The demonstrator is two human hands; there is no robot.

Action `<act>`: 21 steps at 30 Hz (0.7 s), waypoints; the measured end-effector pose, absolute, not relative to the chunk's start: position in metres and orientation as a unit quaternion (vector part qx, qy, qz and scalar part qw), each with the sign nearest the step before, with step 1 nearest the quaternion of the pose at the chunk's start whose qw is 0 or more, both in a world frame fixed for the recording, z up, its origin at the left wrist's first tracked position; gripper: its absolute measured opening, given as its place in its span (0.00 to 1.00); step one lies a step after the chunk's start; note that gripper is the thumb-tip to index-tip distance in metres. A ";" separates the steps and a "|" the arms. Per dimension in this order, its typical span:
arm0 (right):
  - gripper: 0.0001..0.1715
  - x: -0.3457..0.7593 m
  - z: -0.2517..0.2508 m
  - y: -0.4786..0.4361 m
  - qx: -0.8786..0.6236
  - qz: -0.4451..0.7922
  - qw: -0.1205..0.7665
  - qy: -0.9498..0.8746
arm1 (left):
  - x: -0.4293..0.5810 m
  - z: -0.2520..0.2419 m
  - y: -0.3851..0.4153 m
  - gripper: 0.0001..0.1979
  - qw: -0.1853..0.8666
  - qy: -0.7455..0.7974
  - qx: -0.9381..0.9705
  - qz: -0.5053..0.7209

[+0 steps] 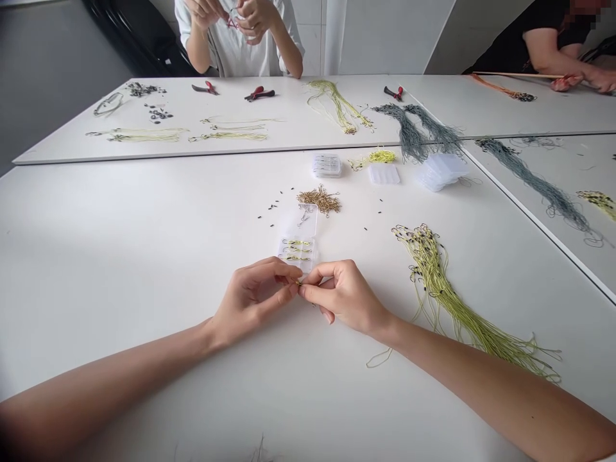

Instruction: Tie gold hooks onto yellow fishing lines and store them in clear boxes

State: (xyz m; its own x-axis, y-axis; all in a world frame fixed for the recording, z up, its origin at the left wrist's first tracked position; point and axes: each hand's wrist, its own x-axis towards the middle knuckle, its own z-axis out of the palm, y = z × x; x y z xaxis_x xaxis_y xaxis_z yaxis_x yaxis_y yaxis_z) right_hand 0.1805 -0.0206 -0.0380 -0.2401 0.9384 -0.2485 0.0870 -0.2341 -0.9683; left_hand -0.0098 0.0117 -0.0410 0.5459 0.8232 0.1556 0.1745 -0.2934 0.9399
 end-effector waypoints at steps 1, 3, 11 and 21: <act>0.08 0.181 -0.038 -0.021 -0.505 0.601 0.353 -0.509 | -0.010 -0.041 0.012 0.07 0.490 0.342 0.730 0.332; 0.08 0.181 -0.038 -0.021 -0.506 0.600 0.350 -0.512 | -0.009 -0.042 0.011 0.07 0.492 0.348 0.725 0.332; 0.07 0.184 -0.037 -0.018 -0.500 0.611 0.356 -0.500 | -0.007 -0.043 0.013 0.07 0.470 0.355 0.735 0.335; 0.07 0.187 -0.036 -0.013 -0.459 0.663 0.390 -0.445 | -0.008 -0.042 0.013 0.10 0.469 0.345 0.738 0.342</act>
